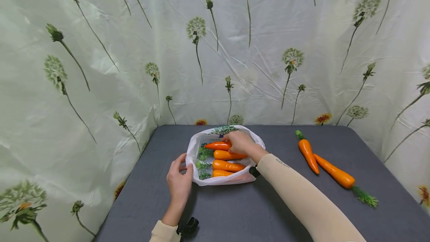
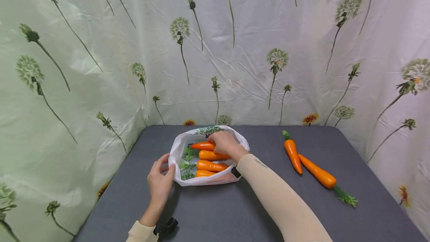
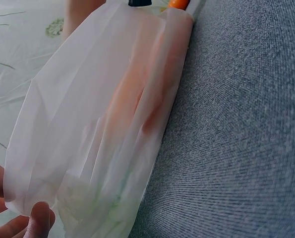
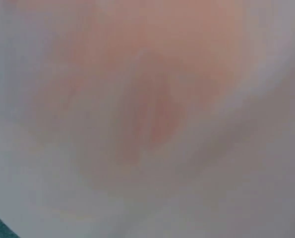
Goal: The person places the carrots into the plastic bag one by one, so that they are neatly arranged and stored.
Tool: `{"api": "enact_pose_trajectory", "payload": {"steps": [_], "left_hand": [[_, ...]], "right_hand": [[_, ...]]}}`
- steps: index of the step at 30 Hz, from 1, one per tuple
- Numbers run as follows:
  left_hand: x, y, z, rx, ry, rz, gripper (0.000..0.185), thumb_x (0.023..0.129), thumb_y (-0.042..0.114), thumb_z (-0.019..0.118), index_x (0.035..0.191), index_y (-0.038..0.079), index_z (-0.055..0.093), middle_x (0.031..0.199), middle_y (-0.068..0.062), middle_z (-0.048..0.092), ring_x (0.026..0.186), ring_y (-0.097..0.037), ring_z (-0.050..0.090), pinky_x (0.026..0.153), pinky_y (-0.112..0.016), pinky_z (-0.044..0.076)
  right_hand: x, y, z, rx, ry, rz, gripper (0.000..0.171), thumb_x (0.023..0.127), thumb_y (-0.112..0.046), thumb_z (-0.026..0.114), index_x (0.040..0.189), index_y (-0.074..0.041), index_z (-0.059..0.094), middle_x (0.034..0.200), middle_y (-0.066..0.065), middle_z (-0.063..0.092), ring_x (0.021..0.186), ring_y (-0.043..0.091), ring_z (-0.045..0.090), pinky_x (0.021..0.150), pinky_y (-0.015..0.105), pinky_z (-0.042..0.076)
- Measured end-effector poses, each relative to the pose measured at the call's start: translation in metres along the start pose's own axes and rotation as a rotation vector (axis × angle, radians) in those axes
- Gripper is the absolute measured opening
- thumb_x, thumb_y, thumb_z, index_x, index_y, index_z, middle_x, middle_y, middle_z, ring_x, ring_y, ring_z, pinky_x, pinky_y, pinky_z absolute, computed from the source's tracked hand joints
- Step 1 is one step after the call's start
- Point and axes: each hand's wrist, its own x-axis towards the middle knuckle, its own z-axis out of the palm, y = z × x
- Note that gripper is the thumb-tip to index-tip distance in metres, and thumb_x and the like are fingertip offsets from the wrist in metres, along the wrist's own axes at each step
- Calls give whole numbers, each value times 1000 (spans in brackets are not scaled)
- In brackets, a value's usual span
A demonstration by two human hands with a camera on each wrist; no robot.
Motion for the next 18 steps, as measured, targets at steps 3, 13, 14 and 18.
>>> {"api": "enact_pose_trajectory", "payload": {"steps": [3,13,14,18], "left_hand": [[-1,0,1,1,-4,-3,39,86,5,76,124,11,70,108,-5,67,82,-20,66,66,-29,54],[-1,-1,2,-23,6,20,39,85,2,76,123,8,70,106,-7,67,81,-23,67,70,-48,57],[-1,-1,2,-25,7,20,39,85,1,76,123,8,70,106,-8,67,81,-23,67,70,-48,57],[-1,-1,2,-18,8,20,39,86,1,76,124,8,70,107,-7,67,81,-22,67,69,-47,57]], "right_hand": [[-2,1,0,15,1,-6,46,82,-10,81,125,-23,72,118,-3,69,106,20,62,91,39,51],[-11,-4,-10,14,2,-20,49,84,-6,76,130,-20,69,125,2,68,109,22,62,87,39,53],[-13,-6,-12,5,4,-23,48,84,-8,76,130,-20,69,125,2,67,109,22,62,87,39,53],[-21,-13,-22,-29,22,-42,45,86,-14,79,130,-21,69,124,-1,68,108,21,63,88,39,52]]}}
